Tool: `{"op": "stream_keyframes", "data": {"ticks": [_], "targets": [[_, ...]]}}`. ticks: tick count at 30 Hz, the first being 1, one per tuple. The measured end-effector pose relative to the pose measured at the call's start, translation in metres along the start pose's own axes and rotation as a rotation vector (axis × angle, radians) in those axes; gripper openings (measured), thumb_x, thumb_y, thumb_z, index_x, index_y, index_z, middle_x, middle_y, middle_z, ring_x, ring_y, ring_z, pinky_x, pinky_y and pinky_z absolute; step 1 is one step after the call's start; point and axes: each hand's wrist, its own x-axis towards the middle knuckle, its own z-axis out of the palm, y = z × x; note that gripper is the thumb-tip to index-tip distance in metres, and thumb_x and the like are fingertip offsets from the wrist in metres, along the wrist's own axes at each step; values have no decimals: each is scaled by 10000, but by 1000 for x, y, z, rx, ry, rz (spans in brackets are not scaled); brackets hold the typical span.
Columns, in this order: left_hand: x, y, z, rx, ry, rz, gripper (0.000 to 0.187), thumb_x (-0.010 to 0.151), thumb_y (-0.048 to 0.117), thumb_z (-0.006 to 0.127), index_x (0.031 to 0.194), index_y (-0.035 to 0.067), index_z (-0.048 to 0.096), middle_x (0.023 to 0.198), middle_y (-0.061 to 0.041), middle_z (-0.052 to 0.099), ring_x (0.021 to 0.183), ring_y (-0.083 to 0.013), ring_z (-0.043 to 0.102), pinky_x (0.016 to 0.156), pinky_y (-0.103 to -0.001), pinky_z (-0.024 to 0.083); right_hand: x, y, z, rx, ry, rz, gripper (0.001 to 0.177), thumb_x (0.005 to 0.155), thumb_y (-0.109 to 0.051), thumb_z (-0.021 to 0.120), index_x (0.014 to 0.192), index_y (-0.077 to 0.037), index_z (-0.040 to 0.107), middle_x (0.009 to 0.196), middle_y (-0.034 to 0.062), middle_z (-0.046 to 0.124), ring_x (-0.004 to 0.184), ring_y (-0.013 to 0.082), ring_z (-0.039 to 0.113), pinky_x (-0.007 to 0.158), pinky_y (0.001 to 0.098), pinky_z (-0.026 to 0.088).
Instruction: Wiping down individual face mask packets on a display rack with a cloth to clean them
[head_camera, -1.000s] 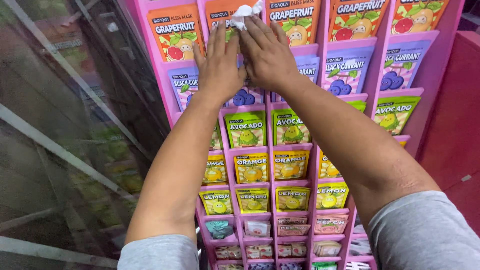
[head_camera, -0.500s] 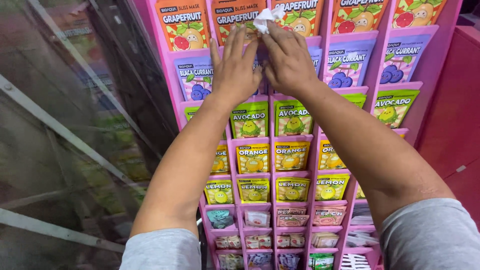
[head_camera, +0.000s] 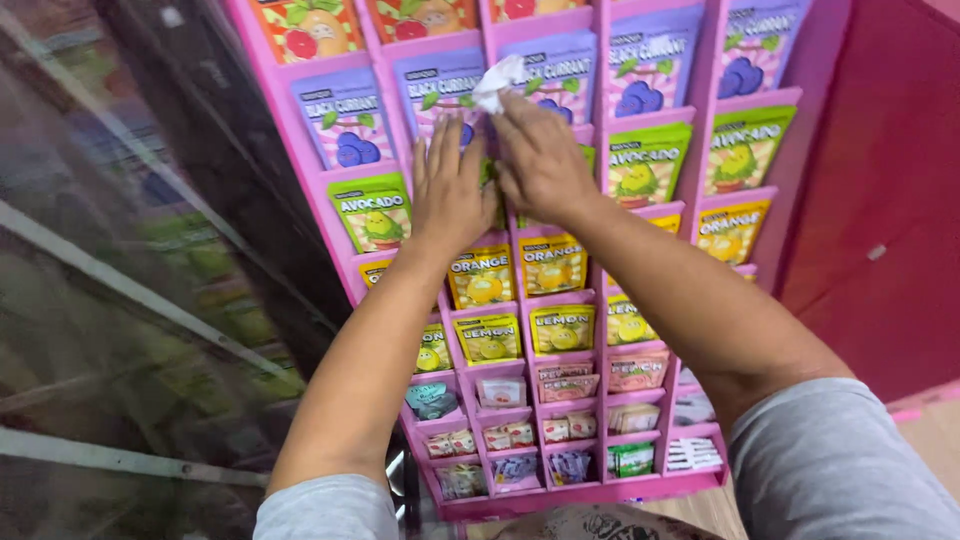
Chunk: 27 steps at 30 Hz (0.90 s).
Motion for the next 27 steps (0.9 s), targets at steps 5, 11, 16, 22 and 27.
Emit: {"op": "stream_keyframes", "data": {"ticks": [5,11,16,22,27], "targets": [[-13,15,-8,-91,-111,-55,658,852,258,730,1440,71,500,1596,-255,355,1524,-417,296,1231,-634,169,-21,-13,-8,-153,80,75,452,882,-201,699,1282,9,672,1327,215,630,1267,388,607,1056,505,463],[-16,17,-16,-85,-215,-86,742,898,326,701,1532,55,427,1626,-271,331,1549,-416,244,1220,-656,118,-45,14,-23,-299,72,165,410,885,-233,706,1243,-35,683,1231,171,645,1271,356,595,1098,516,408],[-7,20,-20,-13,-264,-86,784,909,417,679,1560,74,406,1590,-257,403,1532,-392,301,1220,-655,73,-63,25,-31,-302,85,179,354,900,-171,695,1205,8,673,1179,194,628,1240,390,609,1050,504,466],[-1,30,-9,50,-216,-60,966,851,611,726,1542,14,412,1462,-346,440,1449,-514,348,1216,-652,170,-97,53,-2,-241,37,206,404,852,-25,733,1241,46,652,1212,239,605,1334,458,522,1139,484,444],[3,26,-5,80,-268,-58,999,828,564,776,1554,11,368,1424,-346,448,1416,-521,377,1217,-653,191,-95,38,-4,-208,57,182,571,815,-44,827,1310,84,573,1280,268,554,1404,495,436,1190,507,412]]}}
